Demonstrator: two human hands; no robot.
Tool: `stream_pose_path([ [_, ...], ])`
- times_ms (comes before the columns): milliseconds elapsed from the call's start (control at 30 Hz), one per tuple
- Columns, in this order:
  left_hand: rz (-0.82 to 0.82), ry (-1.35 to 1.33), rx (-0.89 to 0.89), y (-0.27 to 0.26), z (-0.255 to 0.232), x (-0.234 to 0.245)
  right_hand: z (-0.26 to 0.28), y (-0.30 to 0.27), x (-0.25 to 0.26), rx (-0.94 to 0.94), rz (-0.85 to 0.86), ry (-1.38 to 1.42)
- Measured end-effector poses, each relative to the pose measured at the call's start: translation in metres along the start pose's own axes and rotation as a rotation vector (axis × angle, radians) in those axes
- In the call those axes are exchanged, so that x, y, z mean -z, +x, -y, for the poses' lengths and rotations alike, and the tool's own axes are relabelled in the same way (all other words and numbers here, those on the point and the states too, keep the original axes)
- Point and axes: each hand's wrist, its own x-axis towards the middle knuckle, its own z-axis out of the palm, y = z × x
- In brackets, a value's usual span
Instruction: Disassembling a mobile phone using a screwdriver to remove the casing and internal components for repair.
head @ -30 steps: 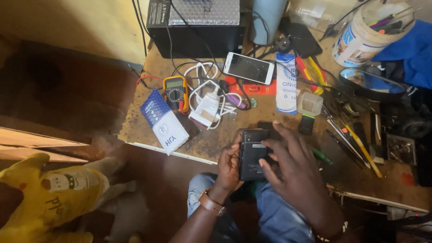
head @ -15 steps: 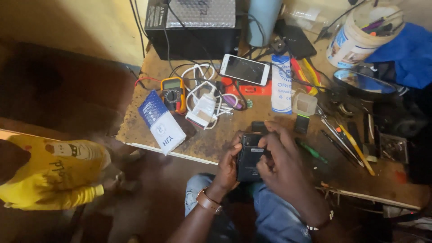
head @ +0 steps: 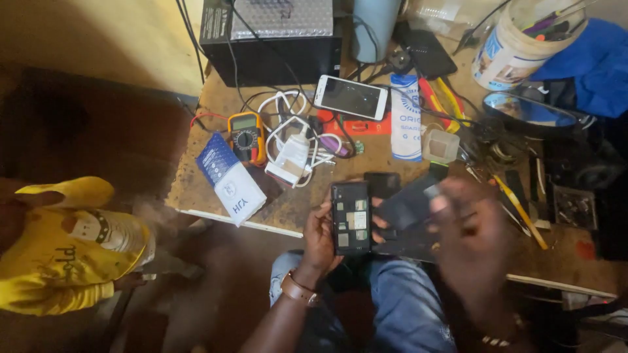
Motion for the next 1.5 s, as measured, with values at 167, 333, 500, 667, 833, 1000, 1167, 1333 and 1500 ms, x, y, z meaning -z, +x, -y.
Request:
stream_pose_path([
  [167,-0.006,-0.065,-0.003,0.008,0.01,0.014,-0.033,0.05,-0.008,0.236,0.198,0.203],
  [333,-0.053,-0.083,-0.011,0.008,0.02,0.029,-0.036,0.059,-0.035,0.374,0.3,-0.02],
  [500,-0.107,-0.082,0.004,0.009,0.004,0.005,-0.056,0.064,-0.071,0.274,0.355,0.146],
  [667,-0.41,-0.107,0.036,0.005,0.013,0.043,-0.056,0.066,-0.082,0.475,0.253,0.005],
  [833,-0.284,0.039,0.009,0.019,-0.003,-0.009,-0.079,0.065,-0.051,0.576,0.182,0.067],
  [1000,-0.263,0.059,-0.02,0.019,-0.007,-0.027,-0.116,0.048,0.001,0.554,-0.068,-0.369],
  [1167,-0.186,0.083,-0.079,0.014,0.001,-0.012,-0.15,0.04,0.003,0.58,-0.113,-0.318],
  [1333,-0.12,0.072,-0.144,0.018,0.013,-0.005,-0.158,0.045,-0.002,0.691,-0.126,-0.359],
  [1500,-0.209,0.191,-0.093,0.016,0.024,0.008,-0.151,0.025,0.008,0.74,-0.142,-0.315],
])
